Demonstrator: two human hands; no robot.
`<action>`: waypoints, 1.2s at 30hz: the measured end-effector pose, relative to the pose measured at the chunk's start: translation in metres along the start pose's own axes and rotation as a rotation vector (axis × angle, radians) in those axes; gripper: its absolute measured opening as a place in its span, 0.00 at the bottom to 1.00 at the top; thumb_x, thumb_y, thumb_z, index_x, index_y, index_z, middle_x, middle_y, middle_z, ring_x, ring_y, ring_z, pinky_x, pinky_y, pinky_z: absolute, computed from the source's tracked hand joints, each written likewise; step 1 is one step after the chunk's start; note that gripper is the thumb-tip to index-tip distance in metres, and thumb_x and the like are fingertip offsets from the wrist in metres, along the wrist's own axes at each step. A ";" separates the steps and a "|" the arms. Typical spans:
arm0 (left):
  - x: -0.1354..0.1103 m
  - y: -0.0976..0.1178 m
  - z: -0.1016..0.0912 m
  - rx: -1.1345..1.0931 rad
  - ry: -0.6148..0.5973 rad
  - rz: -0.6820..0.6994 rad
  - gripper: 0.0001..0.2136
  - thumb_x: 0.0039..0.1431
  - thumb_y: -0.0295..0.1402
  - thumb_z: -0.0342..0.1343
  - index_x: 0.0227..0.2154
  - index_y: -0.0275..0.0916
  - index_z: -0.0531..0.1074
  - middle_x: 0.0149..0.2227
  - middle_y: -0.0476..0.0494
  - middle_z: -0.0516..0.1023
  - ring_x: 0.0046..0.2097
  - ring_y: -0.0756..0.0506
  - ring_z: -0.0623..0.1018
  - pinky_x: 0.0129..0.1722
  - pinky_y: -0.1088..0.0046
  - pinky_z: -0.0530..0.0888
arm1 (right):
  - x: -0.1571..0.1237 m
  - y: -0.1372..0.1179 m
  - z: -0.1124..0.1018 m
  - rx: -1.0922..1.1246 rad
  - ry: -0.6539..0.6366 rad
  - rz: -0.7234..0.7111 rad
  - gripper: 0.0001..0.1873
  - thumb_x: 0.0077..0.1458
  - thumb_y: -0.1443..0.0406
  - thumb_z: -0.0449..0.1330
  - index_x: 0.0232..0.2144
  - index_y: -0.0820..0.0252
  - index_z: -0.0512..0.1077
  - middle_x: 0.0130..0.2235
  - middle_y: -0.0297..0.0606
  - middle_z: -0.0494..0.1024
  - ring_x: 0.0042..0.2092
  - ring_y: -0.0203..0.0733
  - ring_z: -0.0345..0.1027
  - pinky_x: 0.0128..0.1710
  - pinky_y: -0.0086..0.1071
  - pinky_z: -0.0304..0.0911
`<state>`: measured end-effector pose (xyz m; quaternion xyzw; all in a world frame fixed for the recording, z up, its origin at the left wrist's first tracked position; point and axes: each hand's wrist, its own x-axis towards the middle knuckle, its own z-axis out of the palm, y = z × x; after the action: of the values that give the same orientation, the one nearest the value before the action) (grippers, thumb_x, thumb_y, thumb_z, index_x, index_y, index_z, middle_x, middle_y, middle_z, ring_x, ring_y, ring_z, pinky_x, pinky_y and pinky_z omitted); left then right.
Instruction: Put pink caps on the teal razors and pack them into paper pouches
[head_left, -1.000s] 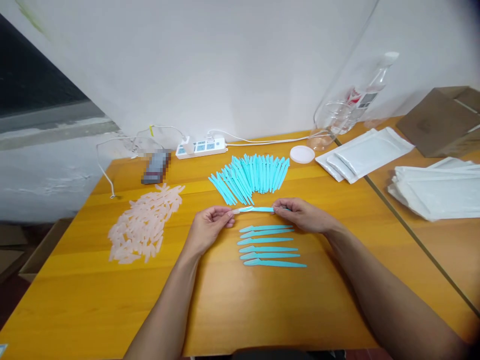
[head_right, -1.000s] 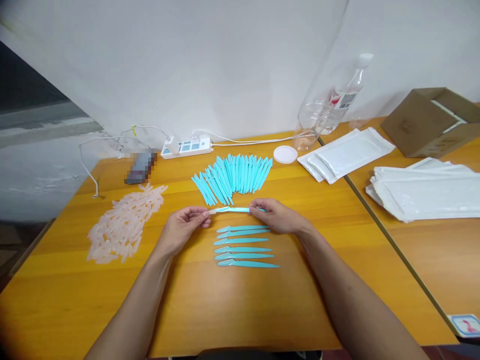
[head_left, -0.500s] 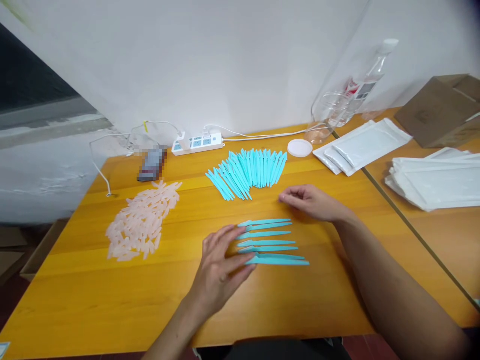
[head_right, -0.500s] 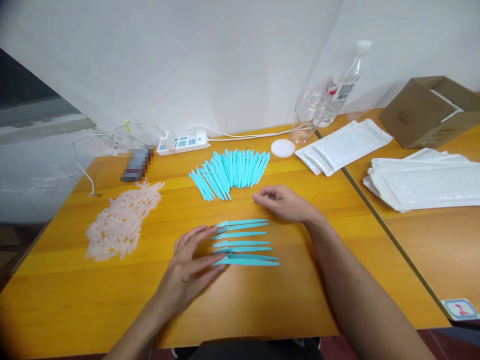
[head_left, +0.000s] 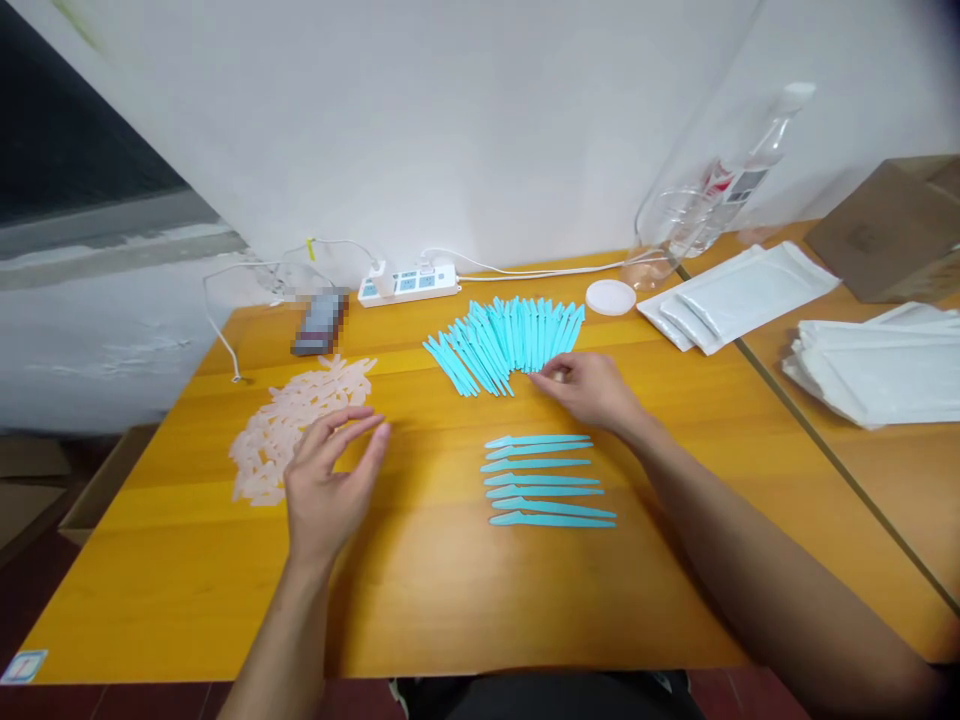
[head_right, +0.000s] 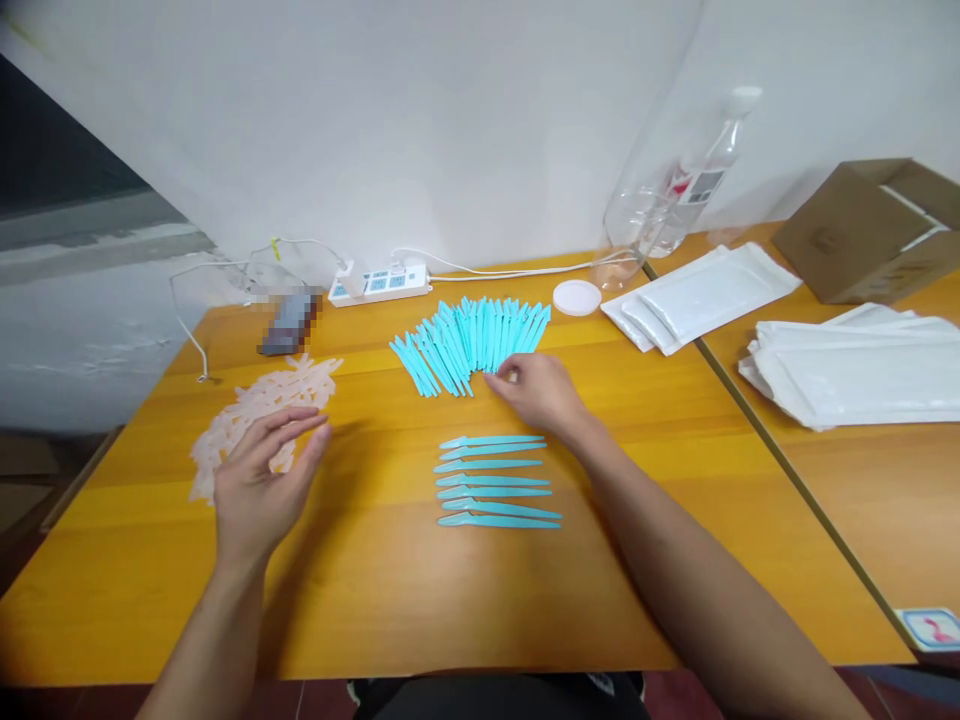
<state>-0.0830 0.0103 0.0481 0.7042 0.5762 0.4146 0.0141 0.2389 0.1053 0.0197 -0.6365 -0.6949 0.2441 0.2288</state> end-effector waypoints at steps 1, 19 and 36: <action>0.007 -0.010 -0.001 0.009 0.000 -0.006 0.06 0.61 0.32 0.61 0.40 0.42 0.80 0.44 0.44 0.80 0.46 0.44 0.79 0.52 0.62 0.74 | 0.006 -0.011 0.007 -0.052 -0.007 -0.023 0.17 0.58 0.52 0.60 0.34 0.58 0.80 0.34 0.40 0.82 0.37 0.44 0.73 0.36 0.32 0.61; 0.066 -0.093 0.012 0.600 -0.518 -0.321 0.16 0.56 0.48 0.57 0.37 0.45 0.84 0.46 0.37 0.83 0.46 0.33 0.79 0.41 0.62 0.71 | 0.055 -0.055 0.048 -0.184 -0.149 0.002 0.10 0.56 0.64 0.61 0.33 0.63 0.80 0.38 0.52 0.83 0.44 0.52 0.76 0.43 0.37 0.66; 0.034 0.009 0.061 -0.821 -0.562 -0.701 0.23 0.50 0.46 0.68 0.45 0.37 0.74 0.34 0.48 0.78 0.30 0.47 0.82 0.33 0.70 0.80 | -0.021 0.037 -0.017 0.736 -0.661 0.049 0.25 0.56 0.45 0.62 0.36 0.61 0.68 0.24 0.28 0.67 0.24 0.30 0.53 0.24 0.27 0.47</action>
<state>-0.0395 0.0632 0.0313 0.4919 0.5411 0.3718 0.5718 0.2806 0.0875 0.0096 -0.4183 -0.5829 0.6673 0.2000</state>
